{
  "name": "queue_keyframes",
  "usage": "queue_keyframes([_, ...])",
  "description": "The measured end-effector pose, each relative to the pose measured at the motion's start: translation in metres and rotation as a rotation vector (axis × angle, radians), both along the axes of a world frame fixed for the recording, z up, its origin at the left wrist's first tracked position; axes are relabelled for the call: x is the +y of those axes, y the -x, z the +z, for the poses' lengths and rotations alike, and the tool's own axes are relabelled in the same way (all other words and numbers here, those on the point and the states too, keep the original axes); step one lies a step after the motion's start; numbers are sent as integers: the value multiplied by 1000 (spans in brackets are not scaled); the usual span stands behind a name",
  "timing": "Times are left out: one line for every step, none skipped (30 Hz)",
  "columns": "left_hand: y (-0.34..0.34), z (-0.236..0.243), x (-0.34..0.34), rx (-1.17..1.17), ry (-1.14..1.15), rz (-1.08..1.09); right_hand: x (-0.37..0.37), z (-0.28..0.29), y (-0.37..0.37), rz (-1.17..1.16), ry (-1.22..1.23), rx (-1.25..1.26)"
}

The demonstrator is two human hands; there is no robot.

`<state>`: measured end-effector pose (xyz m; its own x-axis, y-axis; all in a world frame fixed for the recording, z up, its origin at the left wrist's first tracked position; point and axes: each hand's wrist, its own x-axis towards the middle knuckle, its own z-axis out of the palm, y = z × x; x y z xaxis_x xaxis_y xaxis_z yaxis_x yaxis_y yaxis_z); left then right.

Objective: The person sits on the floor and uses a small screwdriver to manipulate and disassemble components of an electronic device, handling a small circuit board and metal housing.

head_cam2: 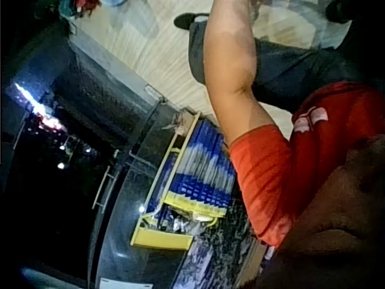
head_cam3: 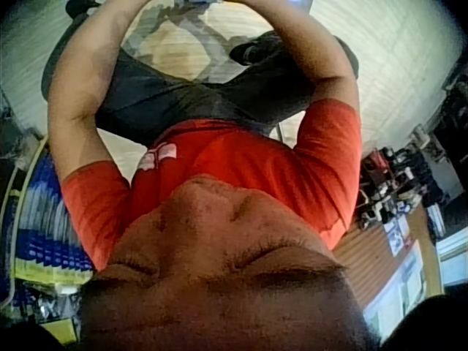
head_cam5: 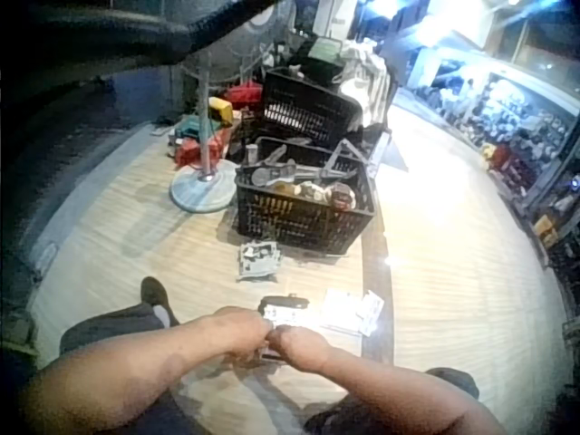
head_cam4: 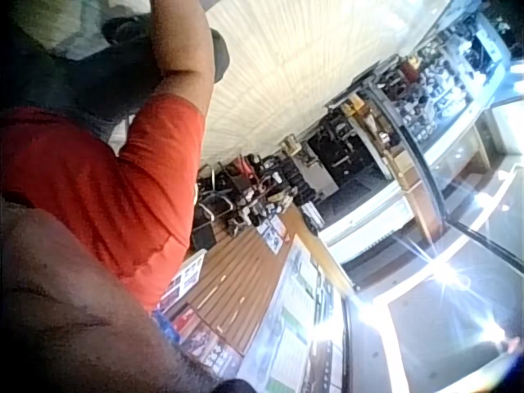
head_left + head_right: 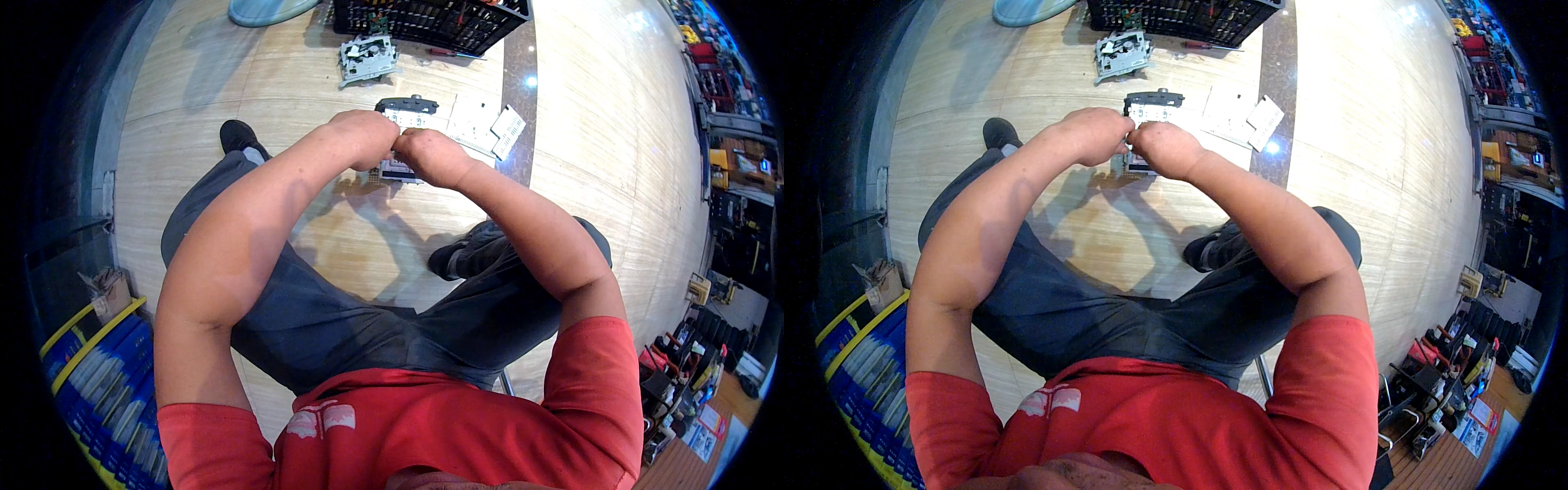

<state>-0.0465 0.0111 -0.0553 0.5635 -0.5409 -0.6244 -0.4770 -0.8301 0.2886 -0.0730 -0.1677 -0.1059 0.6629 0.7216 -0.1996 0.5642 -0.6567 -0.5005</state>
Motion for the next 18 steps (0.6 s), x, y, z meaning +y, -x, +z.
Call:
queue_keyframes([0, 0, 0, -1, -1, 1, 0, 0, 0, 4, 10, -3])
queue_keyframes([0, 0, 0, -2, -3, 2, 0, -1, 0, 7, 20, -5])
queue_keyframes([0, 1, -1, -2, -2, 1, 0, -1, 0, 7, 20, -4])
queue_keyframes([0, 2, -1, -4, 0, 5, 0, -2, 0, 9, 29, -6])
queue_keyframes([1, 2, -1, -6, 1, 9, 1, -2, 0, 12, 38, -7])
queue_keyframes([1, 1, 0, -6, 1, 10, 1, -1, 0, 12, 38, -7])
queue_keyframes([0, 1, 0, -5, 6, 15, 1, -1, 0, 11, 30, -3])
queue_keyframes([0, 0, 0, -5, 12, 19, 1, -1, 1, 8, 23, 0])
queue_keyframes([0, 0, 0, -5, 12, 19, 1, -1, 1, 8, 23, 0])
queue_keyframes([0, -1, 0, -9, 11, 13, 2, -1, 1, 0, 39, 1])
queue_keyframes([0, -1, 0, -12, 10, 7, 2, -1, 1, -7, 56, 3])
queue_keyframes([0, -1, 0, -12, 10, 7, 2, -2, 1, -8, 56, 3])
queue_keyframes([0, -1, 0, -8, 9, 13, 2, -2, 1, -11, 55, 0])
queue_keyframes([-1, -2, 0, -4, 7, 19, 2, -2, 1, -14, 54, -4])
queue_keyframes([-1, -3, 0, -3, 7, 19, 2, -2, 2, -13, 54, -3])
queue_keyframes([-1, -4, 0, -4, 1, 9, 3, -2, 3, -27, 40, -32])
queue_keyframes([-2, -4, 0, -5, -5, -2, 4, -1, 4, -40, 26, -60])
queue_keyframes([-2, -5, 0, -4, -5, -1, 5, 0, 4, -40, 26, -60])
